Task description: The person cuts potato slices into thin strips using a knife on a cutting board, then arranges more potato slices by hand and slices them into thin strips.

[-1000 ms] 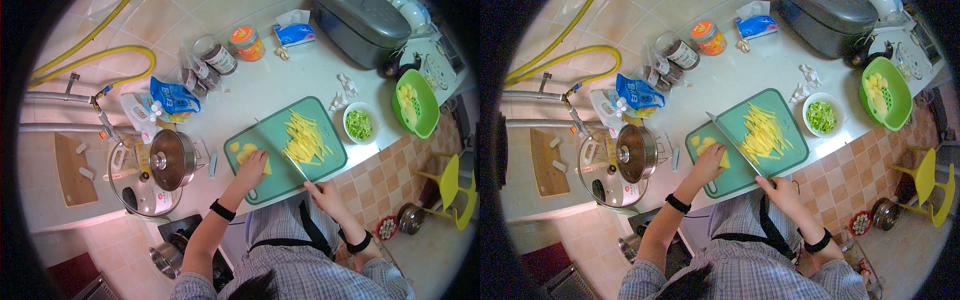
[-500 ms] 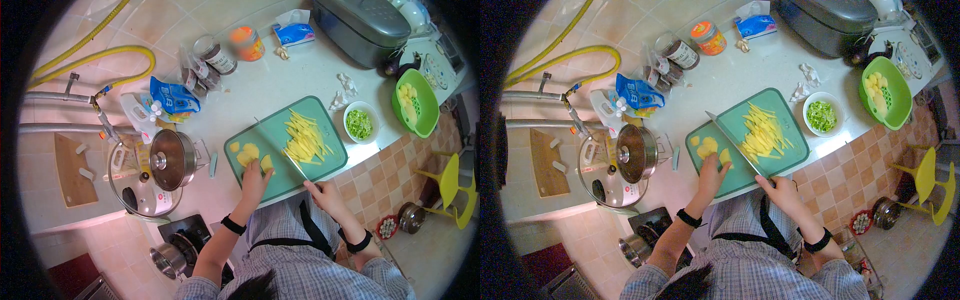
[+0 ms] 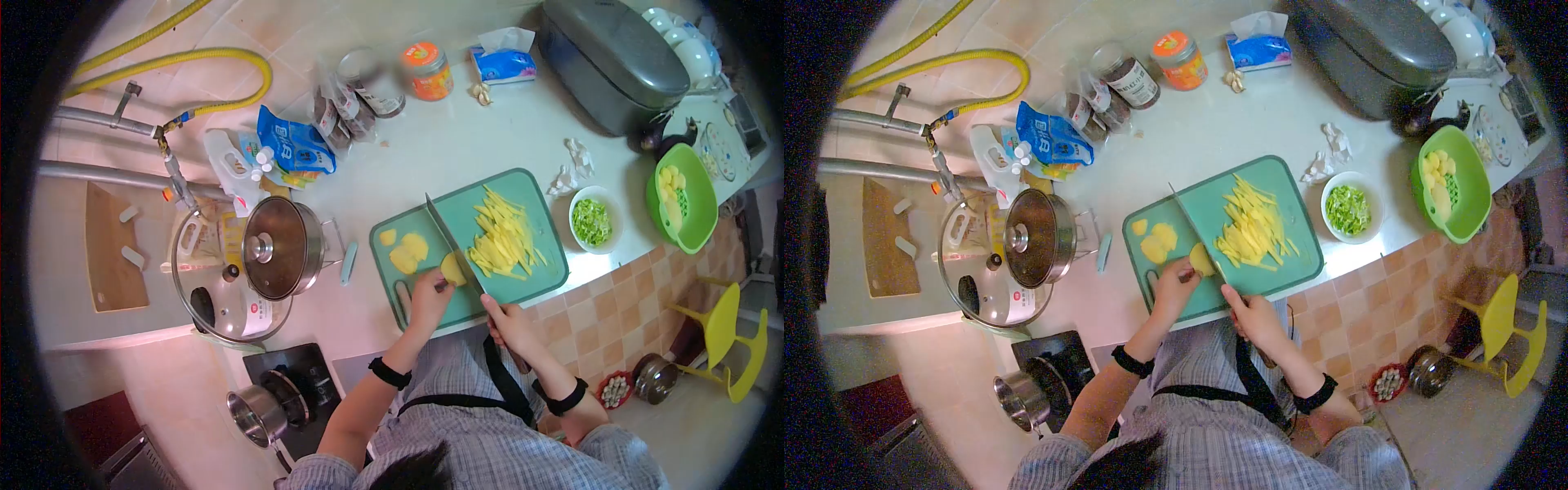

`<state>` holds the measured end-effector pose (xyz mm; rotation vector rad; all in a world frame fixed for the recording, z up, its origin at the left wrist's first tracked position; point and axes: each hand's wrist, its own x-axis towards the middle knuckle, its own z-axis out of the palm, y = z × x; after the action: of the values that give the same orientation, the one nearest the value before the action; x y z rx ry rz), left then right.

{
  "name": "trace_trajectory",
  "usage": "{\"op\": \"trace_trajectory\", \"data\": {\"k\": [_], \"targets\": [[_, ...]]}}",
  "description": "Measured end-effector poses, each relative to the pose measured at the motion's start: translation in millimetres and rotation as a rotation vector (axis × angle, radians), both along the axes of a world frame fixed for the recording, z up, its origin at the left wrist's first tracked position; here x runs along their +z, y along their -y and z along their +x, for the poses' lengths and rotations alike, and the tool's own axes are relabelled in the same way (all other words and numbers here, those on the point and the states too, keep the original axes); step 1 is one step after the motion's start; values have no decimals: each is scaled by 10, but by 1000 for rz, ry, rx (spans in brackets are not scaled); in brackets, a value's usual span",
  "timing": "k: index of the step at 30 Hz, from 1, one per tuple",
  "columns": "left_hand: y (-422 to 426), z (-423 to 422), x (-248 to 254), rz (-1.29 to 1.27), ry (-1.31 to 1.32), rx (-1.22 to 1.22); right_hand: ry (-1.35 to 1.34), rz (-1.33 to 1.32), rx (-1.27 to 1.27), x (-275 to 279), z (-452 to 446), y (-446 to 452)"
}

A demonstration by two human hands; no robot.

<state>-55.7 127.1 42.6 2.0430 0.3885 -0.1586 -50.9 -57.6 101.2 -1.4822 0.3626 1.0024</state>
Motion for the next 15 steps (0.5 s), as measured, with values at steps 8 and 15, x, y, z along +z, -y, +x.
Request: {"op": "trace_trajectory", "data": {"k": [8, 15], "targets": [[124, 10, -27, 29, -6, 17, -24, -20, 10, -17, 22, -1], [60, -66, 182, 231, 69, 16, 53, -138, 52, 135, 60, -11]]}}
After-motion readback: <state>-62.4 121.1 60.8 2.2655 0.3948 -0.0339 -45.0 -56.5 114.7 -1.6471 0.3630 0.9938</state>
